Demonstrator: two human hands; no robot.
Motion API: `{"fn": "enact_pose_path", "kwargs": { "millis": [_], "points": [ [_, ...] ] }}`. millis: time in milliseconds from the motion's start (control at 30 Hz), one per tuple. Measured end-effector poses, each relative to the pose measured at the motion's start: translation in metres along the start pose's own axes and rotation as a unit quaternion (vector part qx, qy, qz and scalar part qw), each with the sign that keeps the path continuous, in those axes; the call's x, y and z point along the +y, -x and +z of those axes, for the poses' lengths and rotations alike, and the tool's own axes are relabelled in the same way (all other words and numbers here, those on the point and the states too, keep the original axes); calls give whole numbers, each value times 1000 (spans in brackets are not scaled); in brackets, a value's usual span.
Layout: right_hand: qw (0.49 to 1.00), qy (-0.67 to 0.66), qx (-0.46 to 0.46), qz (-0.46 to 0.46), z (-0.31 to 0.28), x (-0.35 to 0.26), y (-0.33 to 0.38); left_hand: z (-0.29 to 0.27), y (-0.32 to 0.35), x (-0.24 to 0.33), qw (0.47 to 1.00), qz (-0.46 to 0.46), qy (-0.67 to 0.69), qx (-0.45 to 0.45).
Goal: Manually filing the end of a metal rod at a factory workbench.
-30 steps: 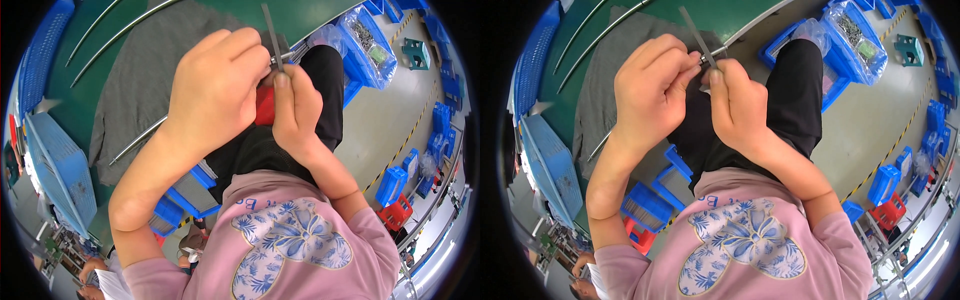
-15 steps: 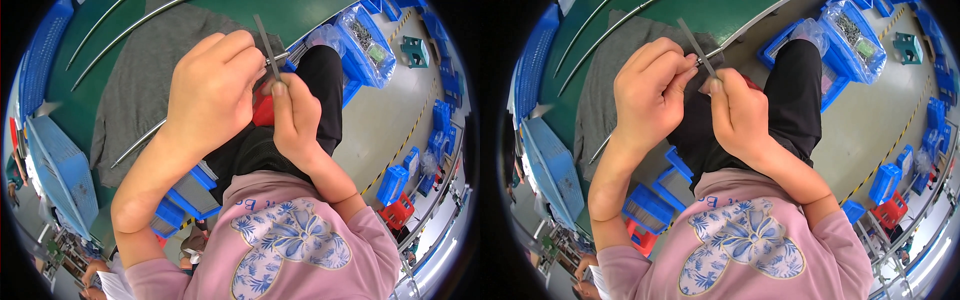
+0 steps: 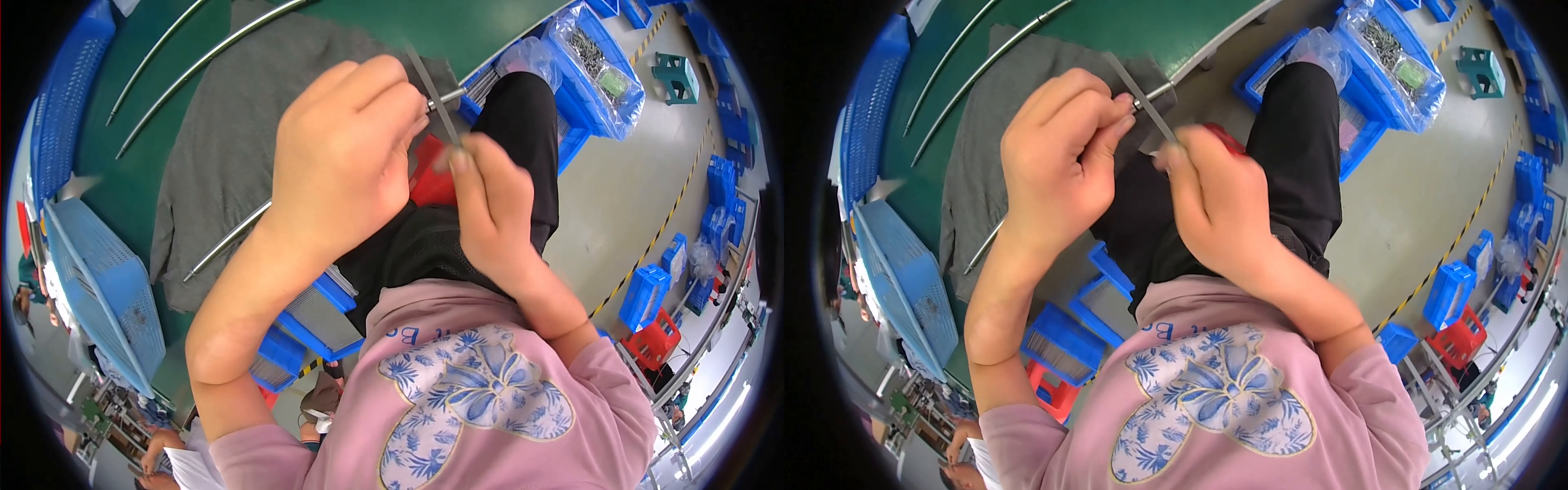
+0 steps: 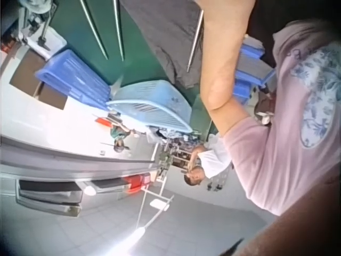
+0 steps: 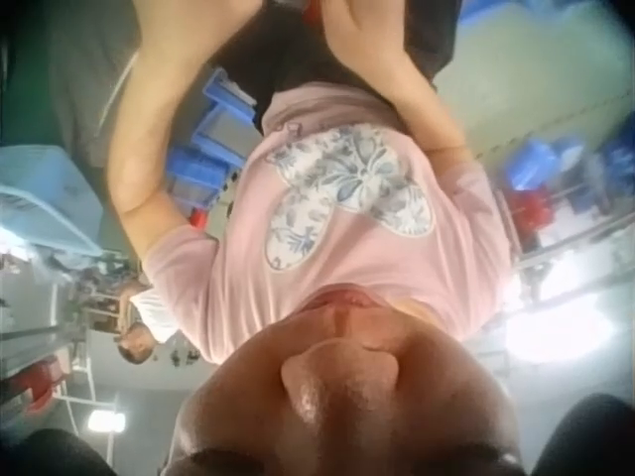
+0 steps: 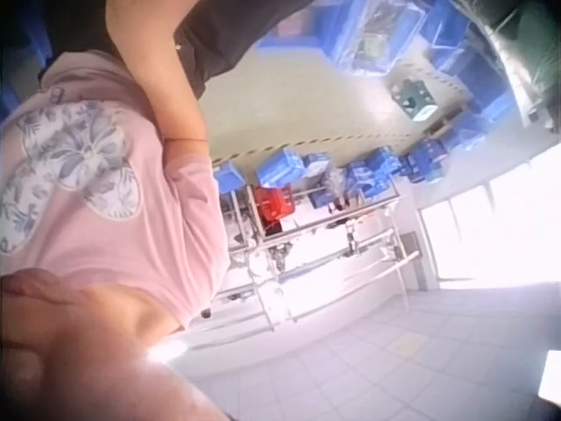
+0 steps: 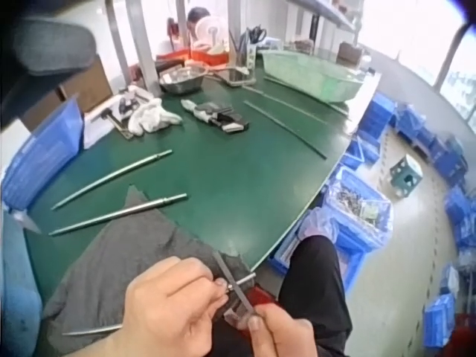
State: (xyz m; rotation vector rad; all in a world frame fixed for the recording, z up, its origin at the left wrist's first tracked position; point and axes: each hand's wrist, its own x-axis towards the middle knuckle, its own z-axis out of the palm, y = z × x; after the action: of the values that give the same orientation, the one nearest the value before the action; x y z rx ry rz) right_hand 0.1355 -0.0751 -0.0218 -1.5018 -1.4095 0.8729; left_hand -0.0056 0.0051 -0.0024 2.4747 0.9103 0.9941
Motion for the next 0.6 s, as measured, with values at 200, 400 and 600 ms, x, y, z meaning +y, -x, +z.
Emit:
{"fn": "enact_pose_path", "kwargs": {
  "millis": [200,400,600],
  "points": [
    [1000,-7,28,-2,6,6,2,0,-2,1,1000,7,5,-1],
    [995,-87,39,-18,13,11,-5,-2,-3,0,1000,7,4,-7],
    [996,-66,46,-27,15,6,-14,0,-2,-3,1000,11,-6,-8]
  ]
}}
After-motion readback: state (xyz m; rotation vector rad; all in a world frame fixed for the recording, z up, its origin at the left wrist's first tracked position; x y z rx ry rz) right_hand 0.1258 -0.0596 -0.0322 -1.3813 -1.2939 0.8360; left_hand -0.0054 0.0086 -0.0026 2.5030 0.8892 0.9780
